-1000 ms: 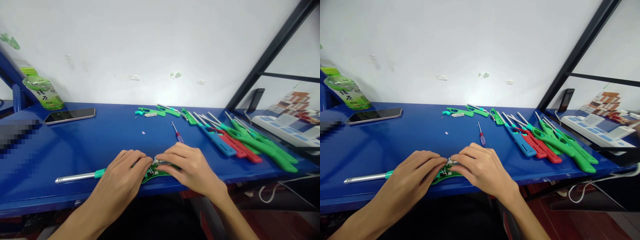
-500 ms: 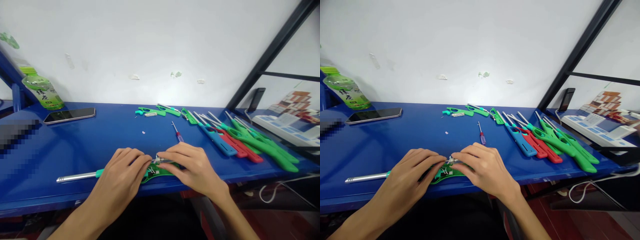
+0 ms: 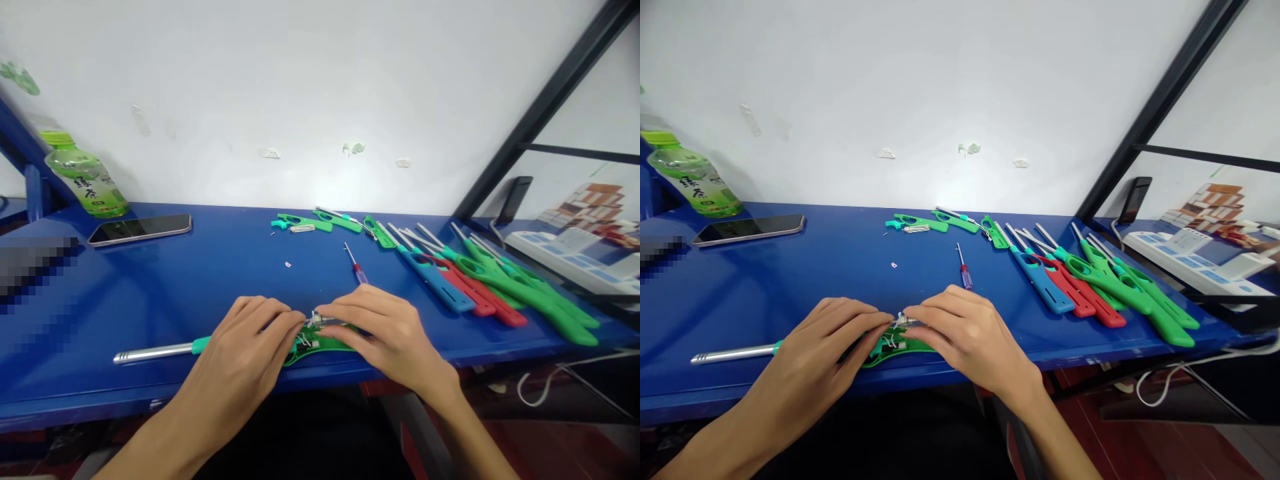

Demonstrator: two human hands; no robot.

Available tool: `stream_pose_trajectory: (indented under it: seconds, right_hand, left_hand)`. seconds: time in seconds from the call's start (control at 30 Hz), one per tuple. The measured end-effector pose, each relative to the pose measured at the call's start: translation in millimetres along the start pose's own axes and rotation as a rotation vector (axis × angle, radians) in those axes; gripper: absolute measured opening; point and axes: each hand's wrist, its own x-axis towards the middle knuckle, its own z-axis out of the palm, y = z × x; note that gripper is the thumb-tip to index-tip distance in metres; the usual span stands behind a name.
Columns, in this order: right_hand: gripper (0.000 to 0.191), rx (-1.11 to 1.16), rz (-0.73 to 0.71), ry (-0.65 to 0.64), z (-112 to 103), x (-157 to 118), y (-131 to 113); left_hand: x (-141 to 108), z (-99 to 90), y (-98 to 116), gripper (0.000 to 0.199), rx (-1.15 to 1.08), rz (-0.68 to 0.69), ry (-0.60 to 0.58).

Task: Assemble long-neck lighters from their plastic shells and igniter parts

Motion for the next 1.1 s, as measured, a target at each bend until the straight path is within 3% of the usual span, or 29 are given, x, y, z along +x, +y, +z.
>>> stream_pose_trajectory:
  seconds: [1.1]
  right_hand:
    - [0.019,-0.023,-0.055,-0.019,0.3,-1.9,1.9]
  left_hand:
    - [-2.7,0.1,0.2,0.011,0.034,0.015,-0.021]
